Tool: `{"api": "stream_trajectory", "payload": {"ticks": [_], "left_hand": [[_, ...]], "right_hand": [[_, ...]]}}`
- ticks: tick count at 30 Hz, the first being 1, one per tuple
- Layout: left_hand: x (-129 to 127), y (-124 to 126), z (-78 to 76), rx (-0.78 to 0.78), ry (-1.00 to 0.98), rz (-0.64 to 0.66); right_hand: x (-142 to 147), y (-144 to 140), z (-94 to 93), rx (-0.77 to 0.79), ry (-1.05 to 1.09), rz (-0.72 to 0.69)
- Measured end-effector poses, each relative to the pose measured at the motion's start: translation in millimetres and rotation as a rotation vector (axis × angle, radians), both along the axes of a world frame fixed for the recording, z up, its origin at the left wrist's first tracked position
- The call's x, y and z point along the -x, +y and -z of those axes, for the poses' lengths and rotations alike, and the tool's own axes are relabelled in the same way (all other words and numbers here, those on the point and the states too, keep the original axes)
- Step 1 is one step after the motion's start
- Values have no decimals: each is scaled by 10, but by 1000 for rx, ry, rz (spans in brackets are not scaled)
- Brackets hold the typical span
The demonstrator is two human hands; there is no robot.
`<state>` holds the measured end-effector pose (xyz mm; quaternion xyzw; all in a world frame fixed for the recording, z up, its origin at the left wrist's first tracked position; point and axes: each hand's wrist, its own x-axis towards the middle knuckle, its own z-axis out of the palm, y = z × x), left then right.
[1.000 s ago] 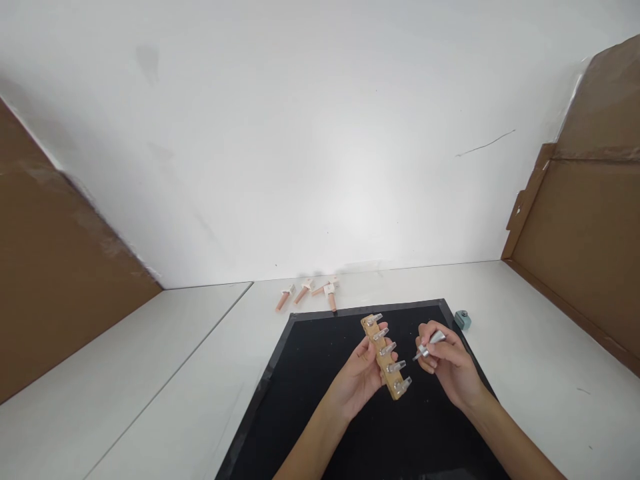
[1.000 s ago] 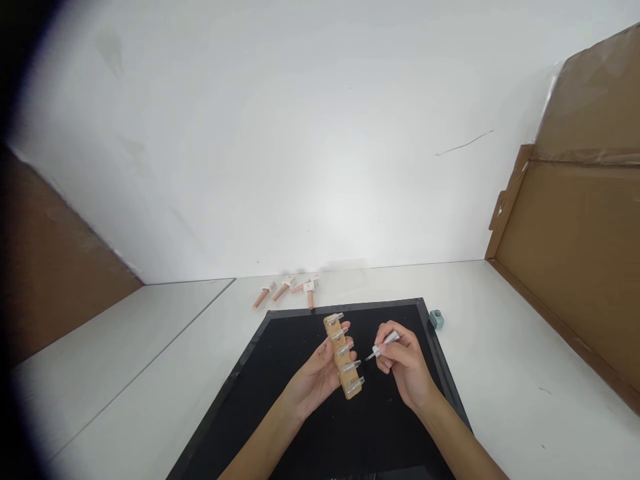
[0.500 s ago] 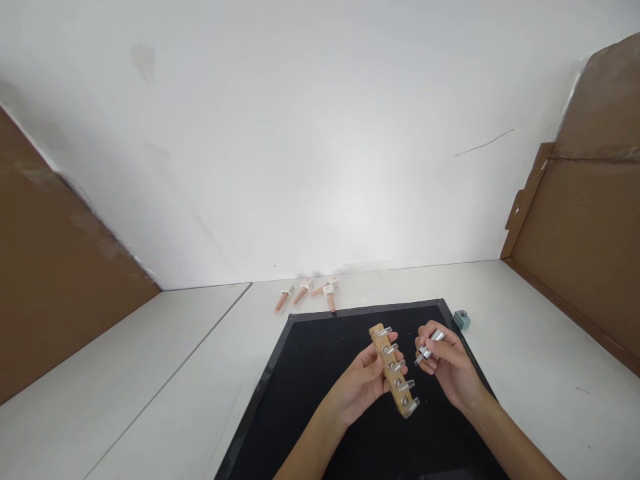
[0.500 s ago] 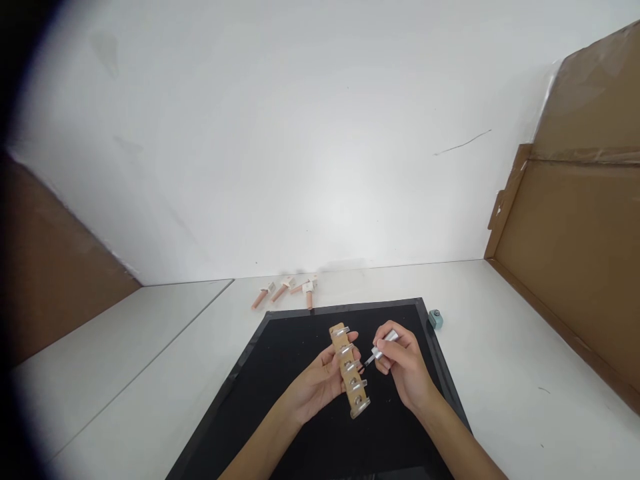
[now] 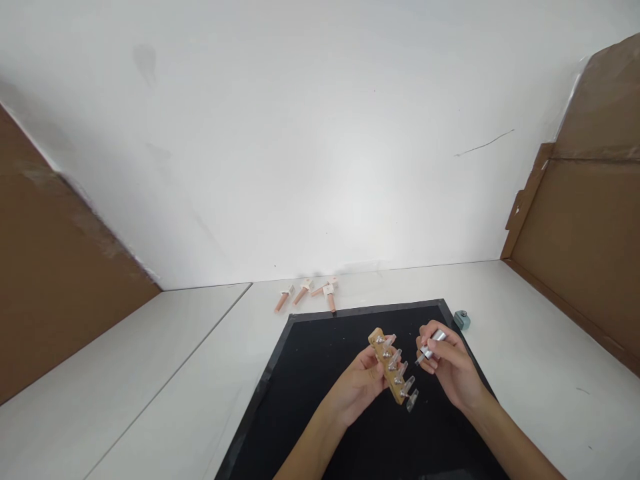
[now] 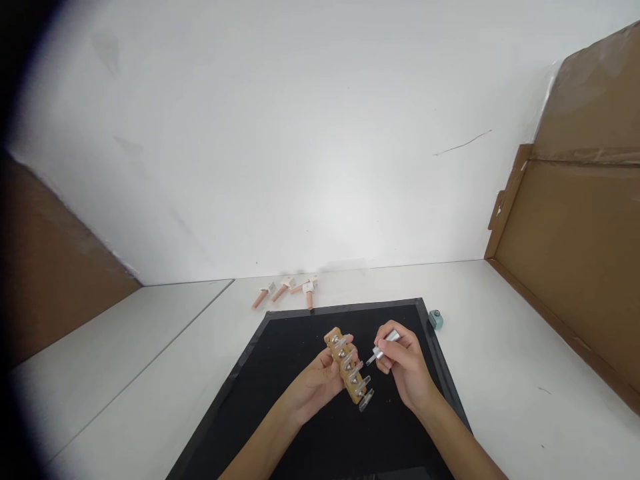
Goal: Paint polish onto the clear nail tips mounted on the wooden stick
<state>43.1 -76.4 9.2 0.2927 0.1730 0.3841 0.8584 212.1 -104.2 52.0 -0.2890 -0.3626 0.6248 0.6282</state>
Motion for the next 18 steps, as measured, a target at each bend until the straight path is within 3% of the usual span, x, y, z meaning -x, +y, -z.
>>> {"api": "stream_trajectory", "payload": {"ticks": [18], "left_hand": [[-21, -33, -126, -176, 27, -49]], "right_hand": [[-3, 0, 13, -19, 19, 13]]}}
